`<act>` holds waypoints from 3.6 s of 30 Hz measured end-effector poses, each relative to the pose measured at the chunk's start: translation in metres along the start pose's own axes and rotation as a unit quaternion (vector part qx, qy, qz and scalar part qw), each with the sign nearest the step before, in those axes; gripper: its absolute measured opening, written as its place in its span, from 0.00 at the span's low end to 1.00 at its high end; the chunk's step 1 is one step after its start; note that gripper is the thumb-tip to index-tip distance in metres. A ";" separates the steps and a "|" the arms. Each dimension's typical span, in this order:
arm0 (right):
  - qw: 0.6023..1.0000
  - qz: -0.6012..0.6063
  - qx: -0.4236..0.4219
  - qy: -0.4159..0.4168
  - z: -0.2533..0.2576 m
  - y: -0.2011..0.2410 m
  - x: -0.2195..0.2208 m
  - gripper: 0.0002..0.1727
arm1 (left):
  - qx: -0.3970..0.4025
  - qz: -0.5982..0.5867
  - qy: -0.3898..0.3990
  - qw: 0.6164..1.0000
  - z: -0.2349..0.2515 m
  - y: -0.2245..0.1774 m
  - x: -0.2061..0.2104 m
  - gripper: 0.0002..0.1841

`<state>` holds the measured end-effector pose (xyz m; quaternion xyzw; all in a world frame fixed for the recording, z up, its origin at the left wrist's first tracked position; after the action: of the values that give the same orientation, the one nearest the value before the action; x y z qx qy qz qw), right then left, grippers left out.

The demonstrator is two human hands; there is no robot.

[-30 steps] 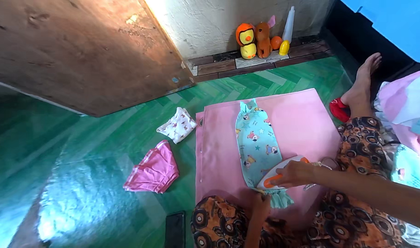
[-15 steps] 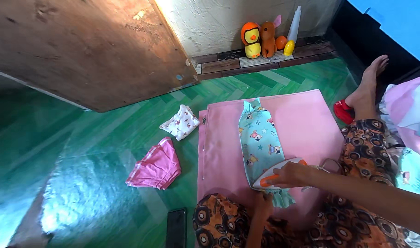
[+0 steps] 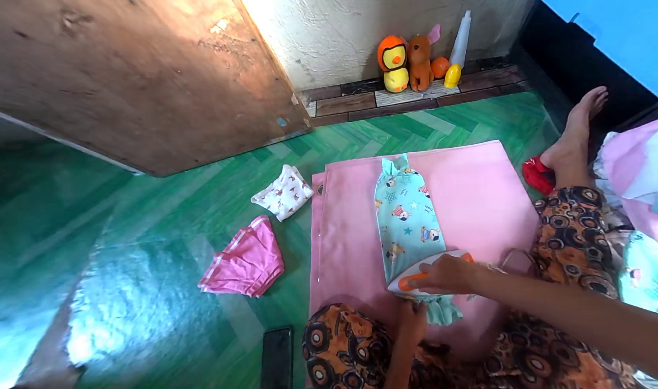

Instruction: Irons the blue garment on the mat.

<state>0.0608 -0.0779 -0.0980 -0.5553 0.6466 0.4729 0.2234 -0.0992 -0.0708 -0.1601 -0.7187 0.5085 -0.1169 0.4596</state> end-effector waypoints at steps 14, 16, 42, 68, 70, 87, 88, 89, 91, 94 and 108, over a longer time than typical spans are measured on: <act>0.998 0.034 0.052 -0.005 0.012 0.016 -0.007 0.25 | -0.012 0.005 0.001 1.000 0.000 0.001 0.001 0.21; 0.997 0.039 0.063 -0.001 0.013 0.019 -0.009 0.26 | -0.016 0.002 0.002 1.000 0.000 0.001 0.001 0.21; 0.962 0.112 0.247 -0.036 0.013 0.019 -0.013 0.28 | 0.001 0.016 0.002 1.000 -0.002 -0.003 -0.001 0.19; 0.994 0.023 0.108 0.022 -0.042 -0.049 -0.007 0.26 | 0.003 0.043 0.002 0.999 0.002 0.003 -0.002 0.20; 0.997 0.011 0.069 0.031 -0.048 -0.054 -0.007 0.26 | 0.003 0.046 0.002 0.999 0.002 0.002 -0.003 0.20; 1.000 -0.012 -0.005 0.024 -0.036 -0.039 0.000 0.24 | -0.016 0.030 -0.001 0.999 0.000 0.000 0.000 0.20; 1.000 -0.008 -0.005 0.017 -0.034 -0.037 0.001 0.24 | -0.017 0.029 -0.001 0.999 0.000 -0.001 0.000 0.20; 1.000 -0.002 -0.003 0.012 -0.033 -0.034 0.002 0.24 | -0.015 0.029 -0.001 0.999 0.000 -0.001 0.000 0.20; 1.000 0.011 -0.002 -0.001 -0.031 -0.029 0.003 0.23 | -0.014 0.031 0.000 0.999 0.000 -0.003 0.000 0.20; 1.000 0.017 0.009 -0.010 -0.026 -0.023 0.004 0.23 | -0.005 0.026 -0.003 1.000 0.000 -0.003 0.000 0.19; 0.995 0.046 0.083 -0.035 -0.014 -0.004 0.002 0.25 | 0.013 0.034 -0.002 0.999 0.000 0.000 0.000 0.19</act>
<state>0.0673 -0.0903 -0.0944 -0.4870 0.7007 0.4465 0.2694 -0.0993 -0.0708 -0.1596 -0.6957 0.5299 -0.1064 0.4732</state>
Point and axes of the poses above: each hand's wrist, its own z-axis towards the middle knuckle, its own x-axis out of the palm, y = z × x, the point moved 4 cm from there along z, towards the middle knuckle, and after that the axes turned 15 degrees about x, right-handed, at the moved point
